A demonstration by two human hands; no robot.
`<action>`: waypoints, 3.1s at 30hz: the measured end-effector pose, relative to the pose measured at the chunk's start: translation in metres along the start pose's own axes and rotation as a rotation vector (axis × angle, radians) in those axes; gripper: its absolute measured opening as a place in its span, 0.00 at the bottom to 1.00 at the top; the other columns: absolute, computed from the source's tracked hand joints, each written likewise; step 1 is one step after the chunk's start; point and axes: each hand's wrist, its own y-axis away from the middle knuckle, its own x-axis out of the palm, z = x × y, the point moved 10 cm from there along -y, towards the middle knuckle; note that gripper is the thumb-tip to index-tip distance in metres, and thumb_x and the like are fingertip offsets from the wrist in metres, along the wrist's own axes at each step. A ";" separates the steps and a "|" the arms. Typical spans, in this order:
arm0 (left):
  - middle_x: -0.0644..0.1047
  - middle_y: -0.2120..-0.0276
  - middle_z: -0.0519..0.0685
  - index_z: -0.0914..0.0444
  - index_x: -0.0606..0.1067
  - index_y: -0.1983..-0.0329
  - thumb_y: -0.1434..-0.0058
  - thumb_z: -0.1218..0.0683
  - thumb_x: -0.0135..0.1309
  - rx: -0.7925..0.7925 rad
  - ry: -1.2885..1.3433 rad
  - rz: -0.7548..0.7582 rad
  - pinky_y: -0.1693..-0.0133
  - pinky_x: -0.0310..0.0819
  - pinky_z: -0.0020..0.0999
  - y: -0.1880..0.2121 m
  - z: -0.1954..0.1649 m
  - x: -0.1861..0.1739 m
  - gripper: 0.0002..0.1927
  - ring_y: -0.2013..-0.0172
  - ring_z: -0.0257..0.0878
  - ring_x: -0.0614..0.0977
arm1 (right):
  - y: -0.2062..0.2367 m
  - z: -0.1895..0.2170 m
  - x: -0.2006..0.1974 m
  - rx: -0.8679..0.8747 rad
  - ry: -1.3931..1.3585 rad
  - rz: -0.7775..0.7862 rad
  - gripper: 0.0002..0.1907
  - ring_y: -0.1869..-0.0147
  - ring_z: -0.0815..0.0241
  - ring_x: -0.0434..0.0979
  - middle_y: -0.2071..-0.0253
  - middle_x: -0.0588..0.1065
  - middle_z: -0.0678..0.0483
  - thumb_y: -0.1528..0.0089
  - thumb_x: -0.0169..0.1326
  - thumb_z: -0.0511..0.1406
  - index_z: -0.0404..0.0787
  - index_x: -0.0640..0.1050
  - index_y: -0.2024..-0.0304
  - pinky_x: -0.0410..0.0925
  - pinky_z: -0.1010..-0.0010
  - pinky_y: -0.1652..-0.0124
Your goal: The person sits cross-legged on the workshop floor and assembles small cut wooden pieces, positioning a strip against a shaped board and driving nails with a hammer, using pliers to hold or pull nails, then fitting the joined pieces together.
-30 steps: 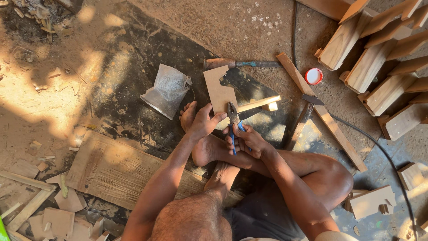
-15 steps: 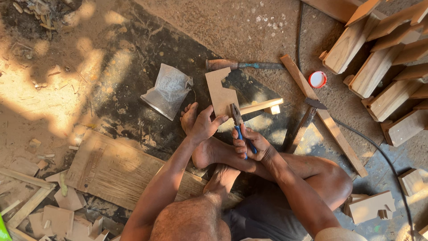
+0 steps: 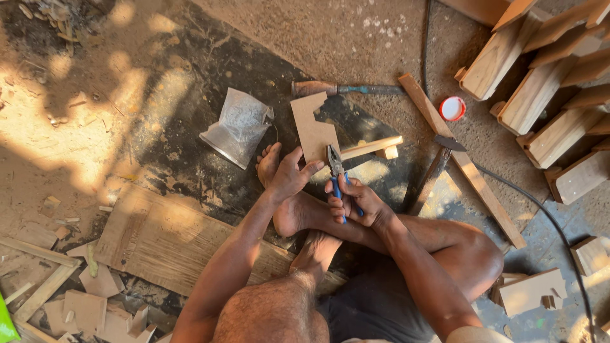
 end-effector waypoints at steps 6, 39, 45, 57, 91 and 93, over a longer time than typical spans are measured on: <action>0.83 0.63 0.53 0.66 0.76 0.46 0.35 0.45 0.62 -0.124 -0.243 0.008 0.63 0.73 0.30 0.000 0.018 -0.001 0.23 0.69 0.37 0.78 | 0.054 0.056 0.024 -0.362 -0.071 0.343 0.22 0.75 0.57 0.77 0.74 0.73 0.49 0.26 0.45 0.46 0.32 0.71 0.43 0.73 0.62 0.75; 0.76 0.63 0.55 0.65 0.80 0.63 0.45 0.63 0.56 0.090 -1.191 -0.406 0.60 0.78 0.47 -0.055 -0.032 -0.113 0.07 0.59 0.50 0.81 | 0.163 0.120 -0.082 -0.440 1.552 -1.535 0.23 0.55 0.49 0.84 0.58 0.83 0.47 0.35 0.59 0.48 0.40 0.80 0.46 0.75 0.57 0.54; 0.77 0.60 0.54 0.66 0.79 0.60 0.42 0.61 0.56 0.055 -1.231 -0.280 0.58 0.78 0.47 -0.069 -0.026 -0.112 0.07 0.56 0.50 0.81 | 0.184 0.123 -0.060 -0.529 1.863 -1.736 0.29 0.47 0.37 0.78 0.50 0.76 0.42 0.40 0.65 0.44 0.40 0.75 0.39 0.72 0.51 0.54; 0.76 0.61 0.58 0.72 0.74 0.57 0.41 0.56 0.59 0.110 -1.463 -0.231 0.60 0.77 0.44 -0.072 -0.031 -0.092 0.15 0.59 0.51 0.80 | 0.182 0.123 -0.132 -0.298 1.299 -1.599 0.26 0.48 0.42 0.79 0.52 0.78 0.39 0.38 0.64 0.40 0.32 0.74 0.42 0.70 0.52 0.51; 0.82 0.57 0.55 0.67 0.66 0.45 0.34 0.67 0.56 0.575 -0.371 -0.181 0.54 0.85 0.35 0.015 -0.119 0.012 0.17 0.53 0.47 0.87 | 0.165 0.119 -0.115 -0.714 0.622 -1.212 0.31 0.74 0.65 0.73 0.64 0.77 0.48 0.33 0.55 0.36 0.41 0.54 0.33 0.66 0.73 0.76; 0.83 0.58 0.54 0.67 0.64 0.44 0.35 0.67 0.56 0.556 -0.371 -0.182 0.54 0.84 0.36 0.013 -0.115 0.014 0.19 0.53 0.46 0.87 | 0.165 0.120 -0.117 -0.717 0.629 -1.211 0.32 0.74 0.65 0.73 0.64 0.77 0.48 0.32 0.55 0.36 0.41 0.54 0.33 0.67 0.73 0.76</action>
